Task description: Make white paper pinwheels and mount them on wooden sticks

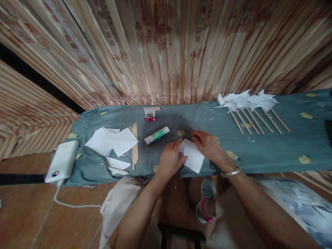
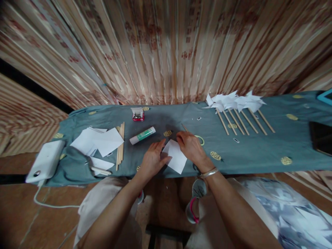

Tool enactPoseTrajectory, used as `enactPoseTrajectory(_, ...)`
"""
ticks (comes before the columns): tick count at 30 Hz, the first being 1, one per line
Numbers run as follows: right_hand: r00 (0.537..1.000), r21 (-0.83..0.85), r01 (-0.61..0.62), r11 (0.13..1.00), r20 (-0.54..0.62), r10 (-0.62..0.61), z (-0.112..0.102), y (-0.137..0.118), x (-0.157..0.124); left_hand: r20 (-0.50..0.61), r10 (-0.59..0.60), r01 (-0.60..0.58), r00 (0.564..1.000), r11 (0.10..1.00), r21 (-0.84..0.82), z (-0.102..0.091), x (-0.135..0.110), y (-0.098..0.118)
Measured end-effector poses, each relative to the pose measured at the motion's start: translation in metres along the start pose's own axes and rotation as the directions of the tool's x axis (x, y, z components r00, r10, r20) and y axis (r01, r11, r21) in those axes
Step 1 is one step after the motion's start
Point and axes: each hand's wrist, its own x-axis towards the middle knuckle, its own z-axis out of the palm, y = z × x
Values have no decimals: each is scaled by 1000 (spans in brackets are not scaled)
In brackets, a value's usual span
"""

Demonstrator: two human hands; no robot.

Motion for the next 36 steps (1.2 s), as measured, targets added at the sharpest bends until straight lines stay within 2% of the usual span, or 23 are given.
enactPoseTrajectory(5,998,6,59,998,-30,-58,-3,-1,-11,-17,-111,105,994,974,-202,4,9,0)
enactPoseTrajectory(10,991,43,110,993,-80,-106,-9,-7,-19,-24,-213,171,977,839,-517,6,12,-5)
enactPoseTrajectory(12,981,46,150,988,-129,-143,-12,-12,-22,-64,-288,181,955,743,-644,6,13,-7)
enactPoseTrajectory(14,961,37,222,974,-176,-212,-13,-20,-27,-96,-393,185,915,618,-764,6,15,-8)
enactPoseTrajectory(16,943,23,296,955,-164,-288,-11,-28,-34,-82,-482,171,872,458,-873,8,15,-9)
enactPoseTrajectory(17,940,16,321,947,-122,-317,-9,-32,-37,-58,-512,159,857,370,-916,9,14,-9)
enactPoseTrajectory(20,931,-46,363,930,-30,-365,0,-38,-45,31,-536,132,844,151,-980,15,7,-7)
enactPoseTrajectory(22,925,-77,377,923,-21,-380,5,-38,-47,71,-514,144,855,102,-984,16,-2,-7)
enactPoseTrajectory(23,922,-72,382,921,-27,-385,7,-37,-48,71,-500,150,863,120,-981,16,-6,-8)
enactPoseTrajectory(24,921,-53,385,921,-35,-387,8,-36,-48,45,-488,148,872,174,-974,15,-11,-9)
enactPoseTrajectory(25,922,-21,385,923,-43,-386,9,-34,-49,-7,-469,135,883,268,-954,12,-16,-10)
enactPoseTrajectory(27,928,62,373,926,-50,-370,9,-31,-52,-184,-384,71,905,561,-824,7,-25,-14)
enactPoseTrajectory(28,933,103,360,927,-42,-357,9,-29,-54,-261,-290,29,921,719,-695,4,-28,-15)
enactPoseTrajectory(29,939,139,345,928,-30,-344,10,-28,-57,-298,-185,-13,936,832,-555,1,-31,-16)
enactPoseTrajectory(30,944,169,329,929,-16,-331,10,-26,-60,-295,-91,-47,951,903,-427,-1,-33,-17)
enactPoseTrajectory(32,950,212,303,929,3,-311,11,-24,-65,-219,25,-82,975,964,-252,-4,-35,-18)
enactPoseTrajectory(36,957,255,277,926,15,-290,11,-19,-73,-79,70,-81,994,985,-150,-8,-36,-17)
